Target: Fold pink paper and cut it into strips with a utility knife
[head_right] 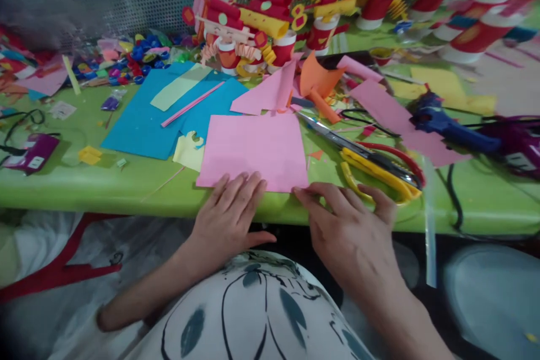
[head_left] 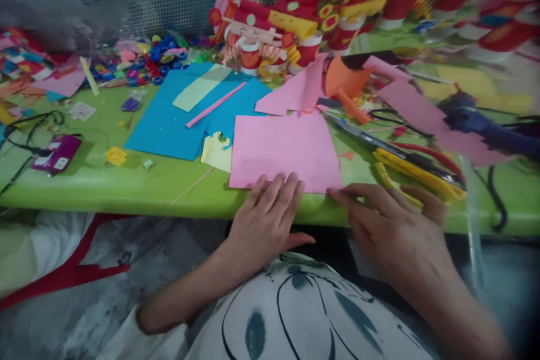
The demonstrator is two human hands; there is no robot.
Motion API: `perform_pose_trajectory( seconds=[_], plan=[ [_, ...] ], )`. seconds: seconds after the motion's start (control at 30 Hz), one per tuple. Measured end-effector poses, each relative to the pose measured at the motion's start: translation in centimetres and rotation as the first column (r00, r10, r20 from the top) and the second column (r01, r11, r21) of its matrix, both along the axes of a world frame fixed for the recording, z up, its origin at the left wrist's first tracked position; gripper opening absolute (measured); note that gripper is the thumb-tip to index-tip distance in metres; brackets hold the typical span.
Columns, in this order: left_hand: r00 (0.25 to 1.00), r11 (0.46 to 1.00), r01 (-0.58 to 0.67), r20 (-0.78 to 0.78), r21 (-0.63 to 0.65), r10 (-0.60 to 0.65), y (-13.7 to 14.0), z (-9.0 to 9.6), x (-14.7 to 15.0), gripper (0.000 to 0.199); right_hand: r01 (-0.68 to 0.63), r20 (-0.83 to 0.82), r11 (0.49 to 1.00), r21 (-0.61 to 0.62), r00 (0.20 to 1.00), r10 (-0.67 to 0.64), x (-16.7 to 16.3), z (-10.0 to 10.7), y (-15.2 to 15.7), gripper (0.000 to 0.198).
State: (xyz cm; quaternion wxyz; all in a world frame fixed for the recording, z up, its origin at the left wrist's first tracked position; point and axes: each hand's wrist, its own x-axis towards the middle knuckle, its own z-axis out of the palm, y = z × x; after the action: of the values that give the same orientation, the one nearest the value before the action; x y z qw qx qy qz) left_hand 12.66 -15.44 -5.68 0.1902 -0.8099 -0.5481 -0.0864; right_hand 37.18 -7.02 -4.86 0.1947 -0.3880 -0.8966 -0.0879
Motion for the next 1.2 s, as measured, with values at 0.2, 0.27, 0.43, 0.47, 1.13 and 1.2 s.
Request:
perform_pose_trajectory(
  seconds=[0.2, 0.27, 0.43, 0.47, 1.13, 1.2],
  plan=[
    [0.995, 1.0, -0.006, 0.097, 0.013, 0.005, 0.6, -2.2, 0.3, 0.079, 0.045, -0.158, 0.999, -0.002, 0.986, -0.045, 0.2, 0.9, -0.8, 0.036],
    [0.995, 0.999, -0.002, 0.098, 0.039, -0.002, 0.6, -2.3, 0.2, 0.078, 0.019, -0.183, 1.0, 0.01, 0.983, -0.017, -0.7, 1.1, -1.1, 0.04],
    [0.997, 0.999, -0.002, 0.082, 0.04, -0.001, 0.7, -2.2, 0.1, 0.068, -0.155, -0.184, 0.987, -0.046, 0.972, 0.144, -3.5, -0.2, -1.3, 0.043],
    [0.997, 1.0, -0.005, 0.077, 0.031, 0.003, 0.7, -2.1, 0.0, 0.067, -0.15, -0.183, 0.987, -0.05, 0.973, 0.138, -3.7, -0.5, -1.4, 0.045],
    [0.984, 0.999, -0.023, 0.178, 0.025, 0.018, 0.8, -1.5, 0.4, 0.078, 0.016, -0.221, 1.0, -0.025, 0.975, -0.021, -0.9, -0.4, -0.5, 0.026],
    [0.968, 0.999, -0.021, 0.252, 0.044, 0.009, 1.0, -1.1, 0.5, 0.069, 0.041, -0.205, 0.999, -0.002, 0.978, -0.041, -1.3, -0.2, 0.4, 0.025]
  ],
)
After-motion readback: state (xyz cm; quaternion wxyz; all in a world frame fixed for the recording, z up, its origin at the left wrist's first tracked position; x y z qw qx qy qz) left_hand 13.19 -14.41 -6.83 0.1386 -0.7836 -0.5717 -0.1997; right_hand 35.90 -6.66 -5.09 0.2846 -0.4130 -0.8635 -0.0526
